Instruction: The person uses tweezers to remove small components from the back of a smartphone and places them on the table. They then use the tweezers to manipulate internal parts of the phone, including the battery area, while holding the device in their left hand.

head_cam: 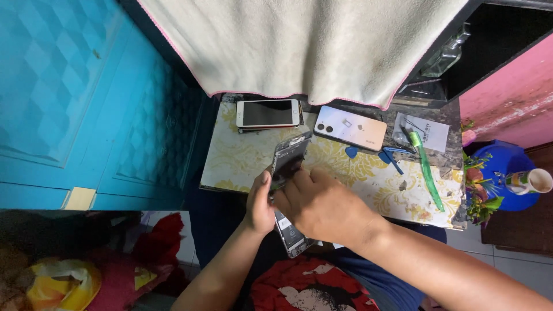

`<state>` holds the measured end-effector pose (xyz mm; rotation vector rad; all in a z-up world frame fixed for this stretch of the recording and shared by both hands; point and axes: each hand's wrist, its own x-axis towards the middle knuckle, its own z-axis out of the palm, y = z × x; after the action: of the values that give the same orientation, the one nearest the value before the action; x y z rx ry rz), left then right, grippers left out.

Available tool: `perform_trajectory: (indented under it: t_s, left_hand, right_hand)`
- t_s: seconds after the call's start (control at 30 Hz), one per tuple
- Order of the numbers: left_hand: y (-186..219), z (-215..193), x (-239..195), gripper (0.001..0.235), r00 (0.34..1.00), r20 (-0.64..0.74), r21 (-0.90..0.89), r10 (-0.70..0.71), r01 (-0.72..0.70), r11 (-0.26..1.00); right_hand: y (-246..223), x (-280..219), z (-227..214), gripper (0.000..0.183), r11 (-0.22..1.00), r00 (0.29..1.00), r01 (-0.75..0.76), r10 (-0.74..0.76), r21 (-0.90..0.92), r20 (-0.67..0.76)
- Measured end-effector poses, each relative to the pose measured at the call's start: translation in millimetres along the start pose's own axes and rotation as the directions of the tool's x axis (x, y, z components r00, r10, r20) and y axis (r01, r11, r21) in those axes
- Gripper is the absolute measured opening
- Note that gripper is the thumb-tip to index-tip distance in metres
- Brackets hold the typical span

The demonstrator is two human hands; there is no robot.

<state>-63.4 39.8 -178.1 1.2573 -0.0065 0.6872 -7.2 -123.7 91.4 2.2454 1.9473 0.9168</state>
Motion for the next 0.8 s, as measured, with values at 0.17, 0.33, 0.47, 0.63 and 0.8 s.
perform_trajectory:
  t_s: [0.17,0.33,0.47,0.63,0.8]
  left_hand:
    - [9,17,9,0.035,0.979,0.091,0.116,0.183,-0.193,0.974]
    - [21,10,26,0.043,0.983,0.0,-0.291,-0.186,0.178,0.94]
    - [30,10,45,0.041,0.987,0.014,-0.206,-0.162,0.161,0.965]
    - [112,65,82,0.058,0.987,0.153,-0.277,-0.056,0.097,0.956]
    - [106,69,102,0.074,0.952,0.288,-0.492,-0.109,0.244,0.835]
  right_hand:
    - [1,-1,-3,0.024,0.998,0.992,-0.035,0.04,-0.045,0.116]
    - [-5,-10,14,0.009,0.995,0.994,-0.086,0.09,-0.056,0.068]
    - [-9,-12,18,0.014,0.957,0.964,-0.262,0.264,0.128,-0.003]
    - [-12,-12,16,0.015,0.831,0.877,-0.431,0.477,0.353,-0.053]
    - [-20,-19,17,0.012,0.466,0.645,-0.476,0.762,0.746,-0.064]
